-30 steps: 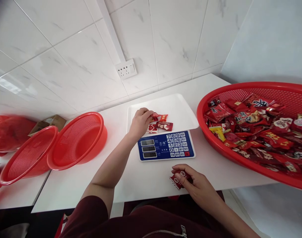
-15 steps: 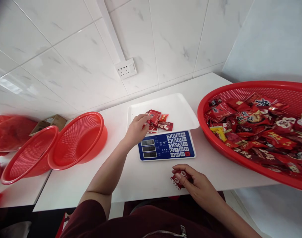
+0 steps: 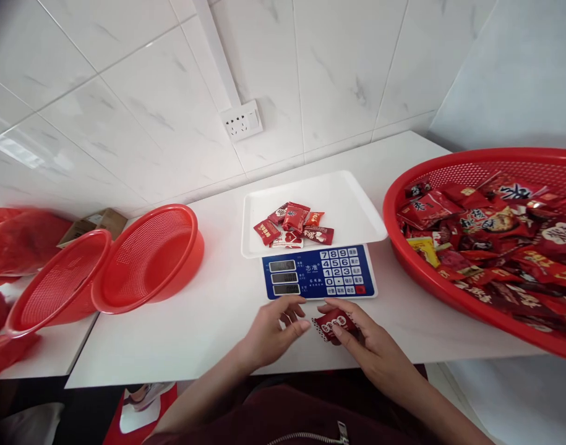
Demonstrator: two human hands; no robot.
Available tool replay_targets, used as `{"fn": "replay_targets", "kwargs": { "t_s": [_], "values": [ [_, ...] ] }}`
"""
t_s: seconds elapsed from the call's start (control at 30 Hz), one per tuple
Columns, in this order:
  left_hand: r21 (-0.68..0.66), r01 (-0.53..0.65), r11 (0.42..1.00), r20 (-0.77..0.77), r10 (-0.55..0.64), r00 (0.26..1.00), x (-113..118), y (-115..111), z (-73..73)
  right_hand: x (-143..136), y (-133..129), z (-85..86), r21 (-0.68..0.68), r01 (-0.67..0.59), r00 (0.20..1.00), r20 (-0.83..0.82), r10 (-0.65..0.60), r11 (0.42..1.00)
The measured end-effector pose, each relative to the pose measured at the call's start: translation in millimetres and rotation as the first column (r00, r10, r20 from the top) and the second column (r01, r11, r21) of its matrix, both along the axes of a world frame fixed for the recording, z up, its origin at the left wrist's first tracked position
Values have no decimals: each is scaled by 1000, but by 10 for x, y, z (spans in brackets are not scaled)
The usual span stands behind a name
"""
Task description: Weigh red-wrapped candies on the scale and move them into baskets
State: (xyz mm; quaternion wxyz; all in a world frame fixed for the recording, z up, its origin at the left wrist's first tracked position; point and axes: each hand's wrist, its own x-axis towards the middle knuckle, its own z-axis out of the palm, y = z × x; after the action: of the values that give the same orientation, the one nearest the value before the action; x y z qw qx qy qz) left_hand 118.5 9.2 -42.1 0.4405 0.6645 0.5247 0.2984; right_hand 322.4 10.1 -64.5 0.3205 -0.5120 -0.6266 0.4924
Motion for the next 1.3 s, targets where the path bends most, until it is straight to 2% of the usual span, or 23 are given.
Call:
{"fn": "replay_targets", "kwargs": {
  "t_s": [0.1, 0.33, 0.47, 0.7, 0.8, 0.87, 0.97, 1.03, 1.1, 1.17, 1.3],
  "values": [
    [-120, 56, 991, 79, -47, 996, 116, -67, -81, -50, -13, -22, 10, 2, 1000, 20, -2, 1000],
    [-216, 107, 971, 144, -77, 987, 160, -36, -94, -92, -56, 0, -68, 6, 1000, -23, -7, 998],
    [-134, 118, 984, 137, -100, 986, 158, -21, -91, -92, -53, 34, -66, 0, 1000, -17, -1, 998],
    [-28, 46, 999, 110, -43, 993, 166, -28, -105, -78, -11, 20, -95, 3, 1000, -11, -4, 996],
    [15, 92, 996, 49, -92, 995, 128, -26, -97, -79, 8, 92, -97, -35, 999, 6, 36, 995],
    [83, 118, 990, -8, -118, 993, 77, 19, -48, -83, 21, 130, -116, -35, 999, -40, 30, 993],
    [321, 80, 944, -151, -32, 988, -29, 214, 114, -81, 40, 89, -149, 5, 992, -126, -25, 989],
    [507, 86, 858, -268, 63, 961, -98, 436, 266, -71, 47, 2, -173, 16, 987, -156, -43, 985],
    [609, 144, 780, -382, 129, 915, -145, 703, 420, -55, 49, -94, -188, 8, 986, -162, -39, 982],
    [623, 225, 749, -482, 141, 865, -158, 971, 541, -38, 45, -161, -189, -15, 987, -157, -15, 982],
    [514, 345, 786, -622, 65, 780, -99, 1364, 647, -5, 27, -189, -171, -61, 986, -165, 32, 983]
  ]
}}
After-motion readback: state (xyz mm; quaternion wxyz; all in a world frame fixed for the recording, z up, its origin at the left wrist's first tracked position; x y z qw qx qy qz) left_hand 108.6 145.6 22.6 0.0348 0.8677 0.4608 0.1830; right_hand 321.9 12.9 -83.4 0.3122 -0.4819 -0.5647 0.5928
